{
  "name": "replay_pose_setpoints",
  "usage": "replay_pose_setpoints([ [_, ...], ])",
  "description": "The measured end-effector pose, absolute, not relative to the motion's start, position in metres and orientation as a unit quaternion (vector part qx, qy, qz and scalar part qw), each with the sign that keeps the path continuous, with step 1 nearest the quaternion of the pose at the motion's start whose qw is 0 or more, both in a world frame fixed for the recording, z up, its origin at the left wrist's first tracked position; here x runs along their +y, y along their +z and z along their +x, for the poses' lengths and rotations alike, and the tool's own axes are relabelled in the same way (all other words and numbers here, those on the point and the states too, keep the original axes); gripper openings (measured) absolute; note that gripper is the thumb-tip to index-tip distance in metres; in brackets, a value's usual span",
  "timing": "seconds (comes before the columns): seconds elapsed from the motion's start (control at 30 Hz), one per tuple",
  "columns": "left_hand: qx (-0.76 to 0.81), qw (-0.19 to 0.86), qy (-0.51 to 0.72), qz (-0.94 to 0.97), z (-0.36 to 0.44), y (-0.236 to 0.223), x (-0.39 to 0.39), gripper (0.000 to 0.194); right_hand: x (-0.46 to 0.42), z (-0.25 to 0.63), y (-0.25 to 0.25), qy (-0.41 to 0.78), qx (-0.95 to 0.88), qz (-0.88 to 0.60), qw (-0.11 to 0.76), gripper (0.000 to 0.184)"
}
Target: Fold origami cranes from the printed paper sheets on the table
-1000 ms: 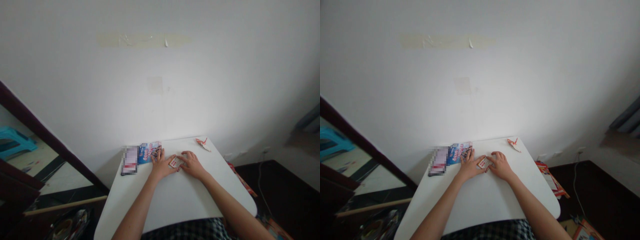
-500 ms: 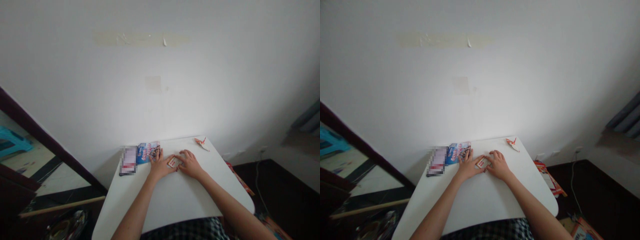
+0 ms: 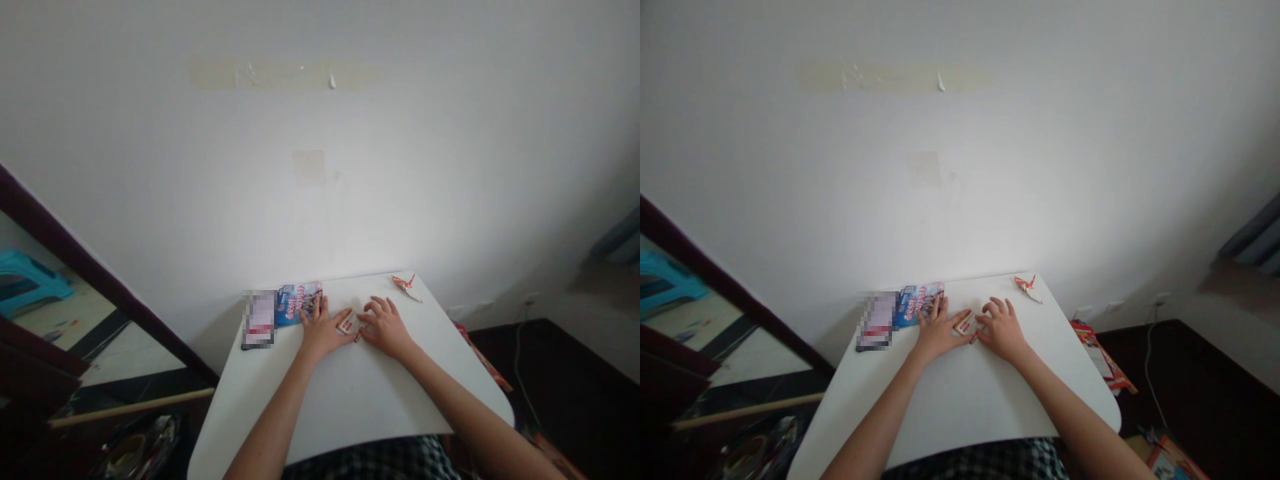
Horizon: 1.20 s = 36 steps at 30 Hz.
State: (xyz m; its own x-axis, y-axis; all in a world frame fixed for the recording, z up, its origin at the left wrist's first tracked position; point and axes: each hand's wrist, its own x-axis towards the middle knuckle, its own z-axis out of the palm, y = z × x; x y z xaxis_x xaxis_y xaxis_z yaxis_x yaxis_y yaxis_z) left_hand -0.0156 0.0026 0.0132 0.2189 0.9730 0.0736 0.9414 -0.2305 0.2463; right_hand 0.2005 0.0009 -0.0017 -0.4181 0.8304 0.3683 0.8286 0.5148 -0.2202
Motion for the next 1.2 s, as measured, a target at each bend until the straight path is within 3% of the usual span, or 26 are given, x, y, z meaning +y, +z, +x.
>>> replay_pose_setpoints([
  [0.23, 0.612, 0.075, 0.106, 0.780, -0.016, 0.015, 0.001, 0.079, -0.001, 0.204, 0.004, -0.021, -0.827, -0.506, 0.244, 0.014],
  [0.73, 0.623, 0.083, 0.064, 0.775, -0.015, 0.017, 0.001, 0.084, 0.010, 0.213, -0.013, 0.050, -0.776, -0.570, 0.265, 0.020],
  [0.9, 0.623, 0.093, 0.066, 0.774, -0.015, 0.018, 0.003, 0.083, 0.014, 0.211, -0.015, 0.060, -0.768, -0.577, 0.272, 0.041],
  [1.2, 0.621, 0.103, 0.072, 0.774, -0.017, 0.016, 0.004, 0.084, 0.005, 0.199, -0.003, 0.027, -0.817, -0.545, 0.188, 0.038],
])
